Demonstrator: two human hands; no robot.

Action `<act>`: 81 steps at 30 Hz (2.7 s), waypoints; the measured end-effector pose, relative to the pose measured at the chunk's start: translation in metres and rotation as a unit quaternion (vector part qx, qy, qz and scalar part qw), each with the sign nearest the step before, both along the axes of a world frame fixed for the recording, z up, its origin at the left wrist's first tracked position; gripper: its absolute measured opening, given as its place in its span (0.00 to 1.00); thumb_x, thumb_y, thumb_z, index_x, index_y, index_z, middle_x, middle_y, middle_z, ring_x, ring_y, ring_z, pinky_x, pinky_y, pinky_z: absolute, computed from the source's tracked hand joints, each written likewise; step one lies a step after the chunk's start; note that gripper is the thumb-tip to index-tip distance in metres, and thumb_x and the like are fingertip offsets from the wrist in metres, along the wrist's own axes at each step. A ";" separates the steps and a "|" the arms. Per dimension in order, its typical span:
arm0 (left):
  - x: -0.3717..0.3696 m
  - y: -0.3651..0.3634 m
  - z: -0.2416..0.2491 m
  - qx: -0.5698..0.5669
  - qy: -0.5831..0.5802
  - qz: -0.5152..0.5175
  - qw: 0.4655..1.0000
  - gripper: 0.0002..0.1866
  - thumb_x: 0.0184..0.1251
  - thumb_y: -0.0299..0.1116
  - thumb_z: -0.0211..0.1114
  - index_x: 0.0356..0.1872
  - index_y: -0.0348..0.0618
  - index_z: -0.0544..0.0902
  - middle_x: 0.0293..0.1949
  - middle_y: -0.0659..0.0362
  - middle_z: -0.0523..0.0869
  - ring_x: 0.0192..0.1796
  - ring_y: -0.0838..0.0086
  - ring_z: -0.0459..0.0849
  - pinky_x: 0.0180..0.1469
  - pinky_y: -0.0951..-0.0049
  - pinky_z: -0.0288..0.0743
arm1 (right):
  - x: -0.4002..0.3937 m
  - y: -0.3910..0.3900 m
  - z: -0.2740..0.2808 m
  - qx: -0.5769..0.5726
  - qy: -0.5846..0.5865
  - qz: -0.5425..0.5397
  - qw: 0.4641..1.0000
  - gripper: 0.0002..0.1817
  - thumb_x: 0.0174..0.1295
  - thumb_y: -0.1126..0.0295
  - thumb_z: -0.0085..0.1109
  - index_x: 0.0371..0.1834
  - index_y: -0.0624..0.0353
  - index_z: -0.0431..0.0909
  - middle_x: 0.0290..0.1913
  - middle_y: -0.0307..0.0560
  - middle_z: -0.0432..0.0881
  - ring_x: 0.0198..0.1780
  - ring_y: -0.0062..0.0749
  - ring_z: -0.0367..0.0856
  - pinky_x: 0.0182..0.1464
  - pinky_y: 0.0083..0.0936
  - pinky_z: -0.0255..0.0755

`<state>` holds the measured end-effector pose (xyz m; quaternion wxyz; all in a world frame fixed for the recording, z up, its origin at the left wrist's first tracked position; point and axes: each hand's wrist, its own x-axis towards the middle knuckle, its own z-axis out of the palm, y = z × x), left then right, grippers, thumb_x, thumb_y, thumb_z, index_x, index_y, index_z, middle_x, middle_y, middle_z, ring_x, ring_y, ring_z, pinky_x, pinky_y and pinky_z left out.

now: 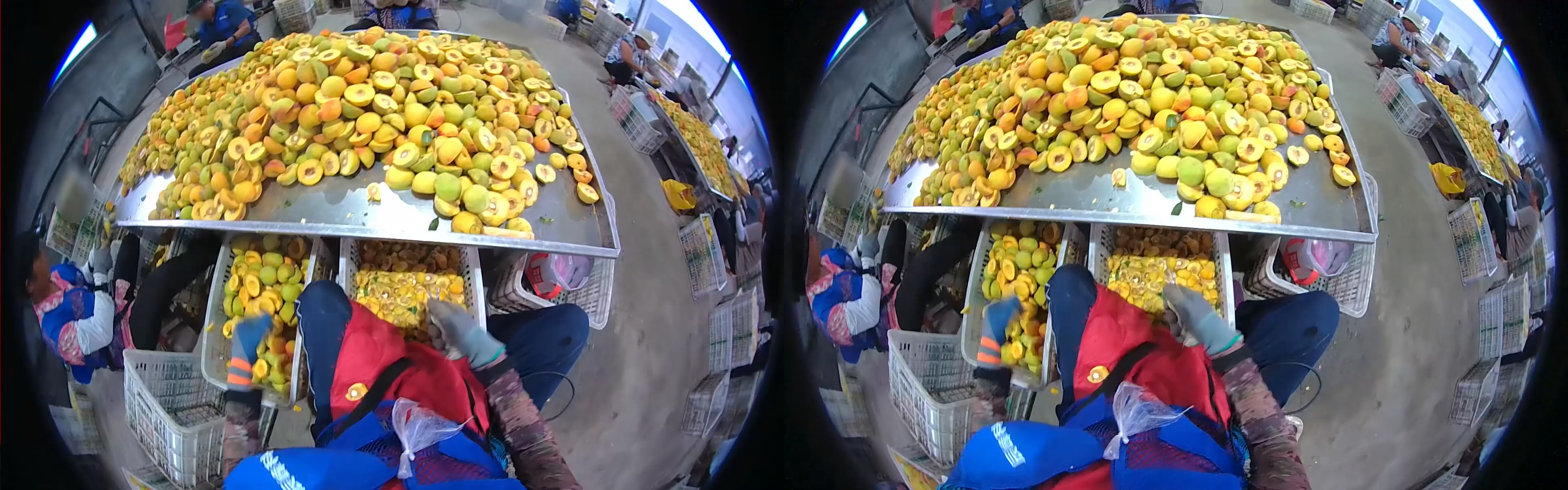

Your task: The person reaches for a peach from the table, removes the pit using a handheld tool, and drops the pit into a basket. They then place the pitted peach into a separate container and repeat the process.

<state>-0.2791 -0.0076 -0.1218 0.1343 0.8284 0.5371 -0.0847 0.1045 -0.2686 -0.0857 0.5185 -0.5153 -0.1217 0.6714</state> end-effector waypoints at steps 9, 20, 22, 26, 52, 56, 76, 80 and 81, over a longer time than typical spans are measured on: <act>0.203 0.020 0.078 0.131 -0.407 -0.125 0.895 0.13 0.67 0.33 0.58 0.48 0.37 0.82 0.41 0.48 0.85 0.45 0.62 0.84 0.50 0.67 0.74 | -0.027 -0.006 -0.045 -0.097 -0.167 -0.093 0.977 0.23 0.67 0.42 0.41 0.30 0.49 0.69 0.16 0.36 0.69 0.11 0.25 0.66 0.10 0.23 0.59; 0.433 0.044 0.051 0.090 -0.185 -0.409 0.889 0.34 0.40 0.34 0.72 0.55 0.42 0.73 0.50 0.46 0.80 0.52 0.54 0.80 0.52 0.64 0.73 | -0.038 -0.040 0.032 -0.100 -0.059 -0.067 0.991 0.19 0.66 0.46 0.46 0.37 0.52 0.68 0.17 0.37 0.68 0.11 0.22 0.63 0.12 0.22 0.56; 0.419 0.079 0.019 0.019 -0.209 -0.358 0.910 0.33 0.43 0.34 0.70 0.56 0.41 0.73 0.50 0.48 0.80 0.50 0.58 0.81 0.50 0.64 0.75 | -0.043 -0.040 0.031 -0.075 -0.087 -0.090 0.989 0.18 0.66 0.48 0.47 0.38 0.52 0.69 0.17 0.36 0.68 0.12 0.20 0.62 0.12 0.21 0.55; 0.330 0.062 0.059 -0.487 -0.604 -0.094 0.624 0.28 0.58 0.34 0.65 0.59 0.38 0.70 0.50 0.51 0.79 0.51 0.62 0.81 0.52 0.59 0.79 | -0.037 -0.038 -0.021 -0.009 0.057 -0.132 0.990 0.20 0.69 0.46 0.39 0.44 0.45 0.75 0.32 0.38 0.77 0.26 0.31 0.76 0.21 0.31 0.70; 0.275 -0.154 0.138 -0.423 -0.759 -0.012 0.495 0.16 0.75 0.39 0.43 0.53 0.38 0.68 0.47 0.50 0.78 0.49 0.58 0.82 0.53 0.61 0.77 | -0.048 0.004 0.095 0.098 -0.812 -0.033 0.574 0.14 0.60 0.73 0.56 0.49 0.62 0.75 0.42 0.62 0.78 0.32 0.46 0.80 0.26 0.36 0.73; 0.275 -0.170 0.134 -0.380 -0.782 0.016 0.493 0.15 0.74 0.37 0.42 0.52 0.38 0.69 0.47 0.51 0.77 0.47 0.60 0.82 0.51 0.65 0.78 | -0.051 0.002 0.095 0.141 -0.867 -0.045 0.476 0.14 0.60 0.72 0.55 0.49 0.62 0.75 0.44 0.64 0.78 0.33 0.46 0.81 0.29 0.33 0.76; 0.252 -0.156 0.135 -0.422 -0.671 0.004 0.609 0.20 0.73 0.41 0.49 0.33 0.34 0.81 0.30 0.52 0.85 0.33 0.68 0.84 0.40 0.71 0.78 | -0.050 -0.015 0.074 0.163 -0.602 0.022 0.781 0.15 0.69 0.58 0.47 0.34 0.59 0.74 0.18 0.48 0.76 0.20 0.39 0.78 0.23 0.32 0.70; 0.250 -0.147 0.120 -0.352 -0.679 -0.154 0.626 0.20 0.72 0.39 0.49 0.30 0.33 0.82 0.29 0.54 0.85 0.34 0.70 0.83 0.40 0.71 0.76 | -0.046 -0.016 0.097 0.112 -0.418 0.105 0.895 0.17 0.69 0.54 0.47 0.34 0.58 0.72 0.18 0.43 0.74 0.16 0.32 0.74 0.19 0.27 0.67; 0.249 -0.142 0.115 -0.339 -0.683 -0.147 0.630 0.20 0.72 0.39 0.49 0.30 0.33 0.82 0.29 0.54 0.85 0.34 0.70 0.83 0.40 0.71 0.76 | -0.045 -0.017 0.105 0.031 -0.165 0.140 0.976 0.21 0.69 0.51 0.47 0.32 0.59 0.70 0.16 0.44 0.73 0.14 0.34 0.73 0.15 0.28 0.65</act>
